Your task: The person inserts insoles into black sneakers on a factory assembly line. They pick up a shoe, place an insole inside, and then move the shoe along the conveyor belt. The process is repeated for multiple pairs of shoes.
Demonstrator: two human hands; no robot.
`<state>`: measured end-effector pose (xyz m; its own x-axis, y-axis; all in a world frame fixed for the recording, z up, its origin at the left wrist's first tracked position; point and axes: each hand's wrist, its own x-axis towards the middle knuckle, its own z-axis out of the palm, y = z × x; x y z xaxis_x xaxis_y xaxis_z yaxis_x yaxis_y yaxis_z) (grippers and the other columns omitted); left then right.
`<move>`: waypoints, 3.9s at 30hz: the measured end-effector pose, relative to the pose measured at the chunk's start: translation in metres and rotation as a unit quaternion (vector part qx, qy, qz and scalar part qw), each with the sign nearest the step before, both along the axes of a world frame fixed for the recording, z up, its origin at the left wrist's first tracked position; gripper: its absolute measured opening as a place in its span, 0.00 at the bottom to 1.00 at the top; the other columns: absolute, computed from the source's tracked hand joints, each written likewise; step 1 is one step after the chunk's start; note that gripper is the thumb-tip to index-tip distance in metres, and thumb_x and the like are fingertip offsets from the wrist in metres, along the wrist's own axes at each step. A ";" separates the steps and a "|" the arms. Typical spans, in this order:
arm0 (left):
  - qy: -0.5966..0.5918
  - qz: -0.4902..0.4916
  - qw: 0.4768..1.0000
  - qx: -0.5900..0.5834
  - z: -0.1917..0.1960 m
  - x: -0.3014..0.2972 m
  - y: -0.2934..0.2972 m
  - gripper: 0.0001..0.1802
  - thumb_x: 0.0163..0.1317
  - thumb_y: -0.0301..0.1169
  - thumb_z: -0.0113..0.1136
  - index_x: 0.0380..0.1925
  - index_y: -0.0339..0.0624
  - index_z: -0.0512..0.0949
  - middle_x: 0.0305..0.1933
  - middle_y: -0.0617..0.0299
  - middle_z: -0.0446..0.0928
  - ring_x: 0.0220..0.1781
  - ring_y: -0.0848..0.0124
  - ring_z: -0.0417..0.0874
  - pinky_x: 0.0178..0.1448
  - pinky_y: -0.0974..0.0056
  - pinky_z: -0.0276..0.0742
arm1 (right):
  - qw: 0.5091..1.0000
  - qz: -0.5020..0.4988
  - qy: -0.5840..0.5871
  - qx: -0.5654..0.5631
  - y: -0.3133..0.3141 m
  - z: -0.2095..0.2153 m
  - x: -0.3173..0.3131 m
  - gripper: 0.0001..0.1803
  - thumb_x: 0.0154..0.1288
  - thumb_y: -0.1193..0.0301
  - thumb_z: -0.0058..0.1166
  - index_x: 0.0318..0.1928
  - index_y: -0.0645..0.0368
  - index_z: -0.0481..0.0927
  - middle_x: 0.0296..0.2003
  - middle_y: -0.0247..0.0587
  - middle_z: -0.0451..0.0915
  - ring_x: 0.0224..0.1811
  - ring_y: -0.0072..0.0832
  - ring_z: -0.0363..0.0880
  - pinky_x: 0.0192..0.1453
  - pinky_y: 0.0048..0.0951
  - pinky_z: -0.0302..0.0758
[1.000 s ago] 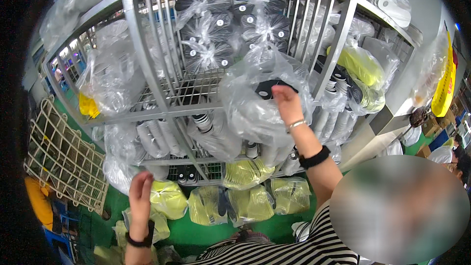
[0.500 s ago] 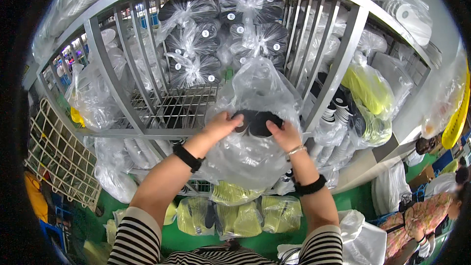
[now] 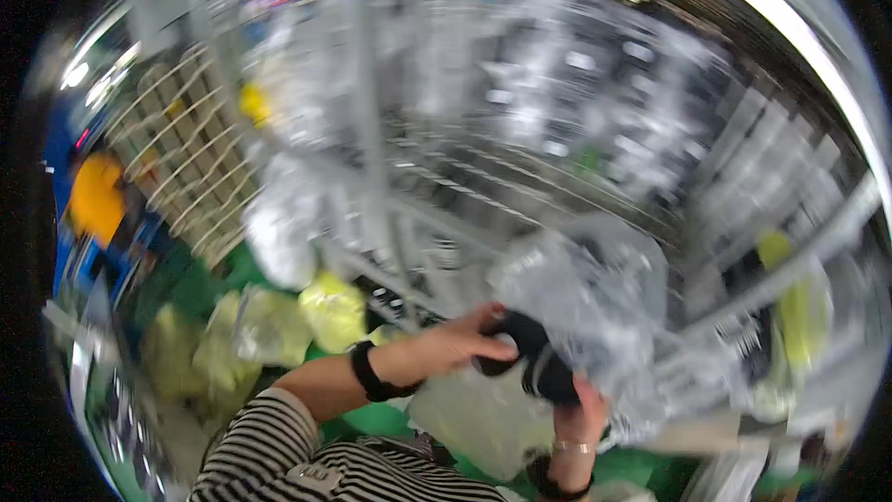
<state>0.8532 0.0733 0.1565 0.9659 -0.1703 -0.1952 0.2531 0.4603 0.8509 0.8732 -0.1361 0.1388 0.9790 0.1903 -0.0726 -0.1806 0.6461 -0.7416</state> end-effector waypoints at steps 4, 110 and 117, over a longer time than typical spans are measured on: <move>-0.056 -0.039 0.996 -0.052 -0.050 -0.056 0.033 0.40 0.41 0.28 0.62 0.55 0.37 0.55 0.54 0.62 0.62 0.55 0.72 0.60 0.59 0.69 0.54 | 0.987 -0.072 -0.021 -0.140 0.005 -0.035 -0.019 0.14 0.41 0.78 0.50 0.35 0.65 0.74 0.35 0.46 0.74 0.42 0.36 0.72 0.46 0.36 0.70; -0.072 0.732 0.675 0.058 -0.046 -0.625 0.130 0.29 0.52 0.38 0.57 0.50 0.35 0.60 0.47 0.60 0.67 0.47 0.74 0.67 0.51 0.70 0.63 | 0.401 0.844 -0.204 -0.292 0.306 -0.142 -0.396 0.20 0.53 0.72 0.48 0.47 0.64 0.66 0.40 0.47 0.73 0.40 0.32 0.74 0.45 0.32 0.71; -0.110 0.984 0.131 -0.043 -0.095 -0.753 0.142 0.29 0.55 0.35 0.53 0.51 0.39 0.51 0.50 0.52 0.62 0.46 0.63 0.70 0.48 0.62 0.71 | 0.471 0.822 0.063 -0.314 0.295 -0.178 -0.347 0.21 0.47 0.78 0.53 0.46 0.64 0.67 0.37 0.41 0.74 0.34 0.28 0.75 0.38 0.30 0.73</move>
